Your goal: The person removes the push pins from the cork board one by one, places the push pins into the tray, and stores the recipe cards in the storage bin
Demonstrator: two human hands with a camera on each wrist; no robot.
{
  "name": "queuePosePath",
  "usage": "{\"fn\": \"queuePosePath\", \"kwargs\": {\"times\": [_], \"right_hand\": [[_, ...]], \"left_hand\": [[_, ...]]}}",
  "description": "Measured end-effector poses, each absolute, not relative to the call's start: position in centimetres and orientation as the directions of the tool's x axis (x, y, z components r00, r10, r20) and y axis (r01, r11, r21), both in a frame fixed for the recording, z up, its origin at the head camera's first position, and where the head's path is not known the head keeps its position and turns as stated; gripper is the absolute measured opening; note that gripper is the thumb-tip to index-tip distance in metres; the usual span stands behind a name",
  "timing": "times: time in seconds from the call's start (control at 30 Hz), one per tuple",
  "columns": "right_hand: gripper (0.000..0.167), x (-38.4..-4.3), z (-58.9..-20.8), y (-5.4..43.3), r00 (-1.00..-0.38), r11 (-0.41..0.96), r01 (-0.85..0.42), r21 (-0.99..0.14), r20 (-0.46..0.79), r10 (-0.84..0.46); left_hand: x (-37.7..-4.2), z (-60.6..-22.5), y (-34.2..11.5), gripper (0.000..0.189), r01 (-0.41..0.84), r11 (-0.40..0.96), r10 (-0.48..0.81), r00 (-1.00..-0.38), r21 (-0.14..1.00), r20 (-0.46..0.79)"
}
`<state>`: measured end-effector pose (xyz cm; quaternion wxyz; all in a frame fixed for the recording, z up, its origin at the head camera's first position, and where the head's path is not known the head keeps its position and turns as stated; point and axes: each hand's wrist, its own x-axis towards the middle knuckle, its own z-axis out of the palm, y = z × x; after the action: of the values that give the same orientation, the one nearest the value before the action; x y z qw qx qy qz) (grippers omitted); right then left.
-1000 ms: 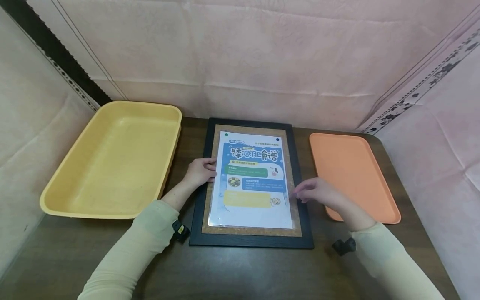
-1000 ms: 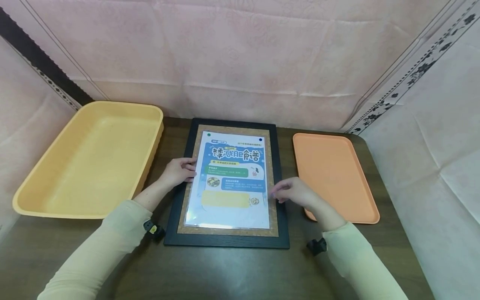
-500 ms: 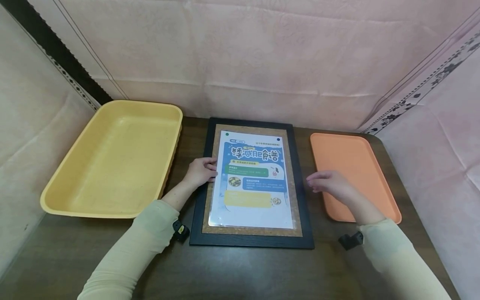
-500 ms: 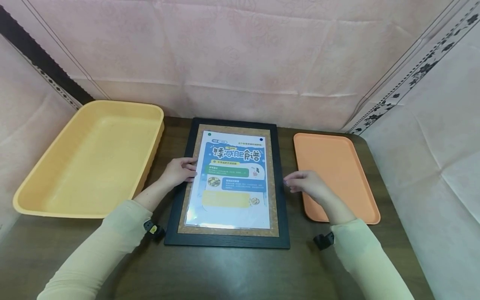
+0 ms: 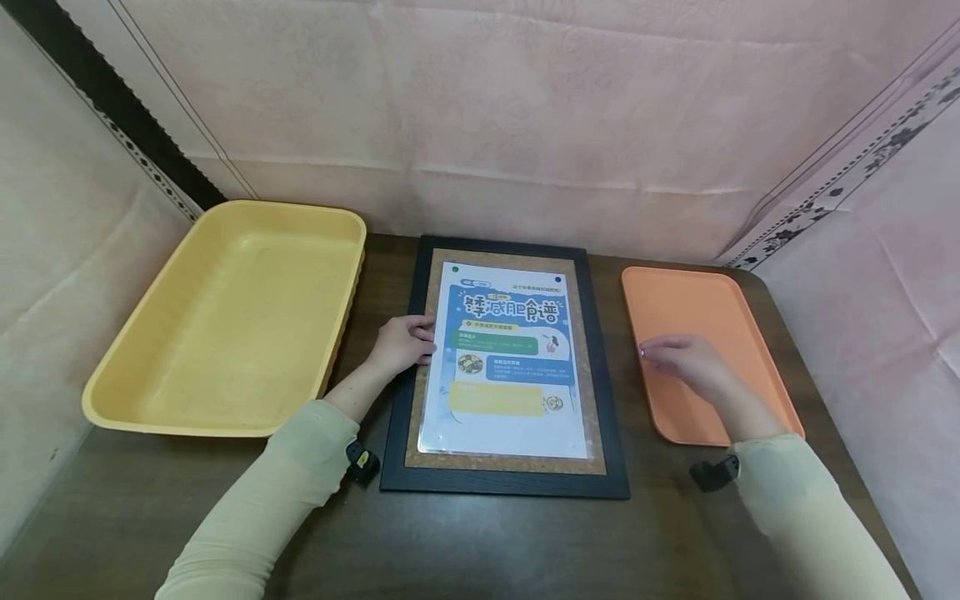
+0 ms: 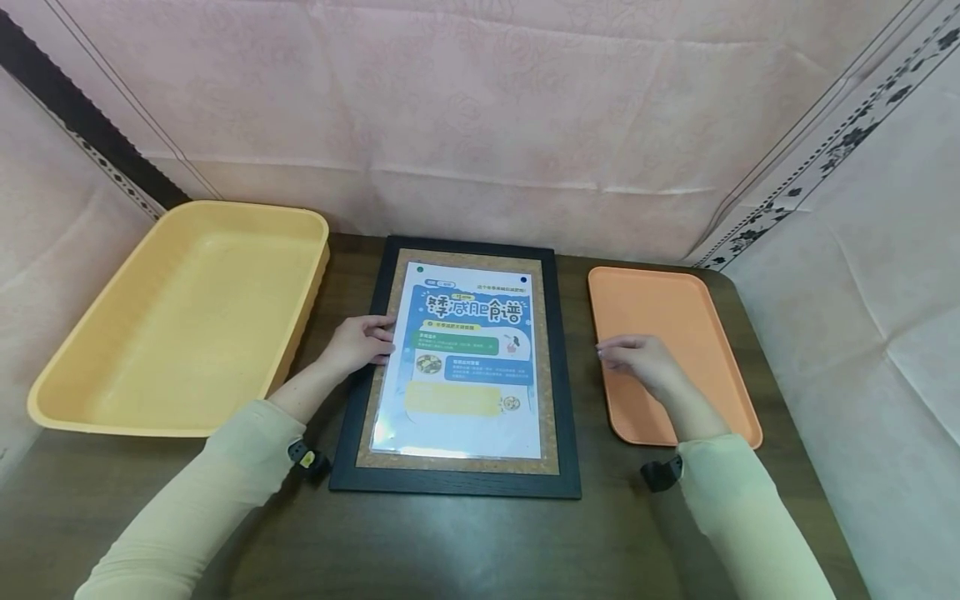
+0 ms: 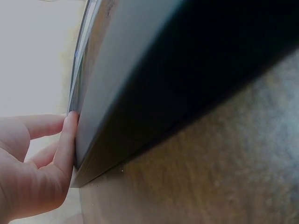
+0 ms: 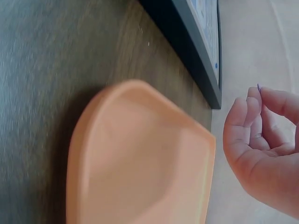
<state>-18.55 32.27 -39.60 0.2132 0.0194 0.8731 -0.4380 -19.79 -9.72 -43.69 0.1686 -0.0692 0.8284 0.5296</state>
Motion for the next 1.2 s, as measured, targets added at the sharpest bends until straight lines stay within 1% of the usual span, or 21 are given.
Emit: {"fn": "queuePosePath", "kwargs": {"times": [0.17,0.3,0.4,0.7,1.03,1.2], "right_hand": [[0.053,-18.8,-39.6,33.1,-0.91,0.578,0.263,-0.773,-0.398,-0.119],[0.051,-18.9,-39.8,33.7,-0.918,0.503,0.28,-0.817,-0.381,-0.108],[0.051,-19.0,-39.9,34.1,-0.92,0.481,0.288,-0.828,-0.379,-0.101],[0.06,-19.5,-40.3,35.4,-0.89,0.528,0.361,-0.769,-0.453,-0.052],[0.057,-19.6,-40.6,35.9,-0.864,0.59,0.407,-0.697,-0.504,0.001],[0.057,-19.6,-40.8,36.0,-0.848,0.592,0.441,-0.674,-0.529,0.03]], "left_hand": [[-19.8,-43.7,-9.8,0.052,-0.294,0.428,0.064,-0.934,0.855,-0.353],[-19.7,-43.6,-9.8,0.052,-0.292,0.428,0.064,-0.934,0.855,-0.352],[-19.7,-43.5,-9.8,0.052,-0.293,0.425,0.064,-0.934,0.857,-0.351],[-19.7,-43.4,-9.7,0.052,-0.296,0.416,0.063,-0.934,0.86,-0.352],[-19.7,-43.5,-9.7,0.052,-0.299,0.415,0.06,-0.933,0.859,-0.354],[-19.7,-43.5,-9.7,0.051,-0.302,0.417,0.058,-0.932,0.857,-0.357]]}}
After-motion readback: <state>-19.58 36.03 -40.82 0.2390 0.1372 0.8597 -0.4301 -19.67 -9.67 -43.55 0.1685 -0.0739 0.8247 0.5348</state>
